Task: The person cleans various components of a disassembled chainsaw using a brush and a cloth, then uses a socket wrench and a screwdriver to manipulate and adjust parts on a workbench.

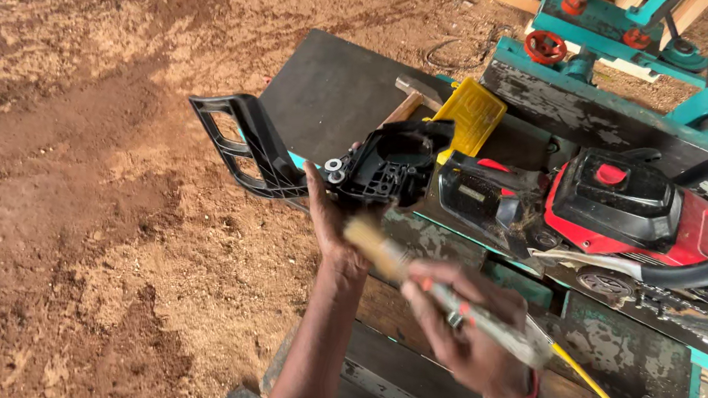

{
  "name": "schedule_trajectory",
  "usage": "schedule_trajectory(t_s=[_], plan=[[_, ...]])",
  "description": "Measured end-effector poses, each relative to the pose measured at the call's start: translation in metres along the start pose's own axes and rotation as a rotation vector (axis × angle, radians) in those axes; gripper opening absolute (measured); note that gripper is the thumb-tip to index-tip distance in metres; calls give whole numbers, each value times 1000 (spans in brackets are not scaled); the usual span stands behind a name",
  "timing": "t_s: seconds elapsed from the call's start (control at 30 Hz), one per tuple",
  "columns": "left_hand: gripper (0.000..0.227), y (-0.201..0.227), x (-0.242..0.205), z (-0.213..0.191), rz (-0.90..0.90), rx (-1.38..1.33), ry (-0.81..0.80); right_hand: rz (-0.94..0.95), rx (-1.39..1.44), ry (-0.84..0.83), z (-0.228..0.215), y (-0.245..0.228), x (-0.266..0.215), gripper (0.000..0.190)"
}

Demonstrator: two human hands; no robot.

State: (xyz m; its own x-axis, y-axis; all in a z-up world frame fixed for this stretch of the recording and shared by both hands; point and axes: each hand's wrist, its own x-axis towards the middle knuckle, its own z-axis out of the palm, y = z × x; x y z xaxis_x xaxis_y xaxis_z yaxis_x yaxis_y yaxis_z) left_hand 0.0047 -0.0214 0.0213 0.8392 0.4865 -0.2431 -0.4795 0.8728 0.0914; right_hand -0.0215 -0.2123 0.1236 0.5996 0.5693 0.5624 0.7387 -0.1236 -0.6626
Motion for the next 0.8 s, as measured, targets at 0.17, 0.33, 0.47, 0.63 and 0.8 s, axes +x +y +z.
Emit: schedule_trajectory(t_s=[0.17, 0.33, 0.47, 0.63, 0.8], plan=[[82, -1, -2, 0, -8, -6, -186, -144, -207, -65, -1, 18, 15, 18], [75, 37, -9, -7, 125, 155, 38, 644, 374, 251, -63, 86, -34, 20], [57, 50, -18, -12, 196, 197, -48, 1130, 270, -30, -75, 137, -100, 23], [44, 50, -31, -12, 167, 104, -83, 987, -31, -301, -82, 180, -172, 28], [43, 41, -38, -4, 132, 75, -86, 1093, -312, -825, -86, 160, -170, 36]])
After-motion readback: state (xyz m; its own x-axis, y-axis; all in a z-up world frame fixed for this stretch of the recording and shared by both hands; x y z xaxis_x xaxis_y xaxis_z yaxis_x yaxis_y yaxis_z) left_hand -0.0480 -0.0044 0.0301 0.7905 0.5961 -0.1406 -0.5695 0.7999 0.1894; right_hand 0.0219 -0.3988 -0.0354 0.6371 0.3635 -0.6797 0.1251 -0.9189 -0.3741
